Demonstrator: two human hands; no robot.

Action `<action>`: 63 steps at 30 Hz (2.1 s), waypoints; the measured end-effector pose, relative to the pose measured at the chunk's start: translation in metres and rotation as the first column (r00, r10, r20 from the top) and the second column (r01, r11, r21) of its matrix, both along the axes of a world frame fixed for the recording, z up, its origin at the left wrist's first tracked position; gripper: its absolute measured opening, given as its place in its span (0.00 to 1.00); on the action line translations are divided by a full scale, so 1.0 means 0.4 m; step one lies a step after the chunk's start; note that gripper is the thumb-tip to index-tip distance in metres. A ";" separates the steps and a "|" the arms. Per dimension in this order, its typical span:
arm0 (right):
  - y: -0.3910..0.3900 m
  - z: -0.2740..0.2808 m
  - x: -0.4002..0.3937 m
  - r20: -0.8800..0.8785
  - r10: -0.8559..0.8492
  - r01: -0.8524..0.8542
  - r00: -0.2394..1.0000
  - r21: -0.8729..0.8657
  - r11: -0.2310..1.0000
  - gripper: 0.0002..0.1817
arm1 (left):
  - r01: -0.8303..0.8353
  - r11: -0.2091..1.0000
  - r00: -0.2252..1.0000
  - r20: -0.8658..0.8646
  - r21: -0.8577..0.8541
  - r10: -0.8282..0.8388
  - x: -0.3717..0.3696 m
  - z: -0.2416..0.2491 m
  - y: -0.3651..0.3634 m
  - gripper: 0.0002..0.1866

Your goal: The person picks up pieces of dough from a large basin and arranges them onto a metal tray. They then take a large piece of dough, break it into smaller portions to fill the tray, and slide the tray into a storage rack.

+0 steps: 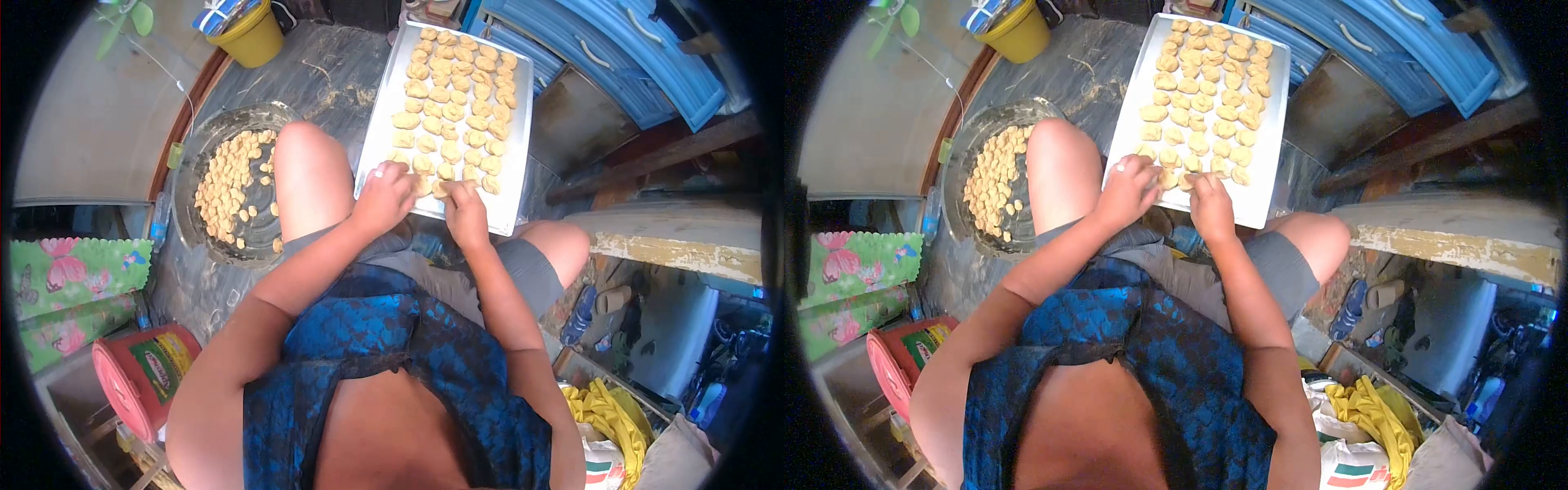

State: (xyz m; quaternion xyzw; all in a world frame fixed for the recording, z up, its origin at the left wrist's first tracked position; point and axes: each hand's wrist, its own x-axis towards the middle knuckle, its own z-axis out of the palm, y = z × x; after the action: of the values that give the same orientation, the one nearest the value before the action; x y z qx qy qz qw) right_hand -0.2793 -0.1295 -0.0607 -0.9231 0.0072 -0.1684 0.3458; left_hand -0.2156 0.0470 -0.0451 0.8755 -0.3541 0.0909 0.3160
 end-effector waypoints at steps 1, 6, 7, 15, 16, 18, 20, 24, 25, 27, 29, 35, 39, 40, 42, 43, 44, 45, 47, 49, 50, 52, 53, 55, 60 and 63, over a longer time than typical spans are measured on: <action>-0.002 -0.013 -0.001 -0.042 0.012 -0.014 0.999 -0.036 0.999 0.16 | 0.076 0.997 0.996 0.054 -0.005 -0.075 -0.001 -0.017 -0.009 0.13; -0.008 -0.009 0.008 -0.005 0.038 -0.038 0.999 -0.149 0.988 0.15 | 0.064 0.992 0.996 0.062 0.111 -0.071 0.010 -0.065 -0.026 0.10; -0.002 0.003 0.008 0.009 0.034 -0.032 0.999 -0.181 0.983 0.15 | 0.106 0.989 0.992 0.053 0.100 -0.111 0.015 -0.094 -0.030 0.10; 0.167 0.195 0.130 0.020 0.296 -0.297 0.955 0.078 0.952 0.22 | -0.048 0.932 0.998 -0.063 -0.359 0.027 0.027 0.050 0.092 0.15; 0.203 0.225 0.167 0.102 0.354 -0.363 0.930 0.092 0.927 0.25 | -0.148 0.885 0.988 -0.108 -0.441 0.111 0.039 0.090 0.120 0.15; 0.302 0.262 0.250 0.120 0.446 -0.461 0.887 0.189 0.867 0.29 | -0.325 0.829 0.945 -0.116 -0.456 0.306 0.082 0.135 0.212 0.16; 0.429 0.275 0.346 0.180 0.531 -0.558 0.828 0.185 0.809 0.31 | -0.499 0.748 0.842 -0.043 -0.438 0.537 0.144 0.100 0.337 0.15; 0.705 0.201 0.492 0.211 0.711 -0.736 0.671 0.075 0.673 0.31 | -0.824 0.437 0.550 -0.327 -0.361 0.768 0.236 -0.134 0.625 0.14; 0.770 0.149 0.521 0.206 0.762 -0.781 0.614 0.019 0.624 0.30 | -0.895 0.395 0.444 -0.319 -0.208 0.837 0.240 -0.203 0.686 0.14; 0.881 0.051 0.548 -0.165 0.781 -0.791 0.602 0.010 0.612 0.30 | -0.884 0.463 0.351 -0.560 0.066 0.751 0.248 -0.366 0.778 0.17; 0.945 -0.092 0.561 -0.498 0.678 -0.786 0.541 -0.011 0.619 0.29 | -0.745 0.592 0.324 -0.608 0.309 0.725 0.252 -0.550 0.805 0.18; 1.004 -0.450 0.513 -0.743 0.575 -0.919 0.342 -0.136 0.371 0.17 | -0.469 0.865 0.689 -0.687 -0.180 0.231 0.332 -0.687 0.485 0.18; 0.998 -0.238 0.605 -0.707 0.577 -0.813 0.410 0.004 0.582 0.13 | -0.373 0.813 0.649 -0.752 -0.447 -0.116 0.355 -0.618 0.246 0.18; 0.987 -0.203 0.615 -0.753 0.543 -0.798 0.370 0.042 0.601 0.14 | -0.372 0.790 0.621 -0.763 -0.487 -0.178 0.345 -0.610 0.215 0.18; 0.988 -0.177 0.624 -0.789 0.513 -0.763 0.336 0.091 0.640 0.14 | -0.405 0.746 0.558 -0.789 -0.529 -0.257 0.310 -0.609 0.211 0.18; 0.991 -0.172 0.627 -0.815 0.492 -0.803 0.308 0.055 0.594 0.15 | -0.431 0.725 0.526 -0.802 -0.537 -0.282 0.289 -0.618 0.225 0.18; 1.002 -0.180 0.638 -0.838 0.468 -0.841 0.282 0.020 0.541 0.16 | -0.458 0.703 0.496 -0.813 -0.543 -0.305 0.277 -0.622 0.244 0.18; 1.009 -0.188 0.644 -0.839 0.476 -0.842 0.263 0.041 0.538 0.15 | -0.488 0.680 0.469 -0.821 -0.547 -0.325 0.265 -0.625 0.264 0.19; 1.031 -0.222 0.648 -0.816 0.505 -0.843 0.280 0.043 0.537 0.15 | -0.557 0.621 0.421 -0.832 -0.551 -0.361 0.244 -0.627 0.300 0.19; 1.036 -0.211 0.641 -0.794 0.524 -0.843 0.309 0.027 0.537 0.14 | -0.633 0.545 0.384 -0.834 -0.550 -0.395 0.224 -0.632 0.332 0.19; 1.037 -0.206 0.639 -0.789 0.527 -0.841 0.316 0.024 0.540 0.14 | -0.670 0.505 0.368 -0.834 -0.544 -0.411 0.212 -0.632 0.352 0.19; 1.041 -0.206 0.638 -0.822 0.541 -0.872 0.178 0.123 0.473 0.19 | -0.737 0.417 0.346 -0.827 -0.531 -0.442 0.213 -0.593 0.375 0.19; 1.037 -0.205 0.635 -0.816 0.546 -0.874 0.190 0.113 0.473 0.19 | -0.766 0.373 0.339 -0.822 -0.524 -0.457 0.213 -0.571 0.390 0.19; 1.032 -0.204 0.626 -0.808 0.562 -0.898 0.178 0.100 0.429 0.19 | -0.817 0.275 0.337 -0.808 -0.506 -0.484 0.208 -0.550 0.419 0.19; 0.948 -0.167 0.586 -0.729 0.607 -0.853 0.316 0.061 0.518 0.19 | -0.902 -0.107 0.427 -0.826 -0.418 -0.368 0.096 -0.487 0.712 0.20; 0.896 -0.090 0.551 -0.605 0.776 -0.881 0.178 0.253 0.399 0.32 | -0.771 -0.192 0.635 -0.713 -0.607 -0.296 0.100 -0.290 0.699 0.23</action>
State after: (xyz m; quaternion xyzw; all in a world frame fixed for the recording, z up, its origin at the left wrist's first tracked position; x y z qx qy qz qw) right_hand -0.0588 0.2289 -0.0966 -0.7929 -0.3903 0.3736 0.2818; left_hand -0.1757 0.3267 -0.1610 0.3377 0.1951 0.0641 0.9186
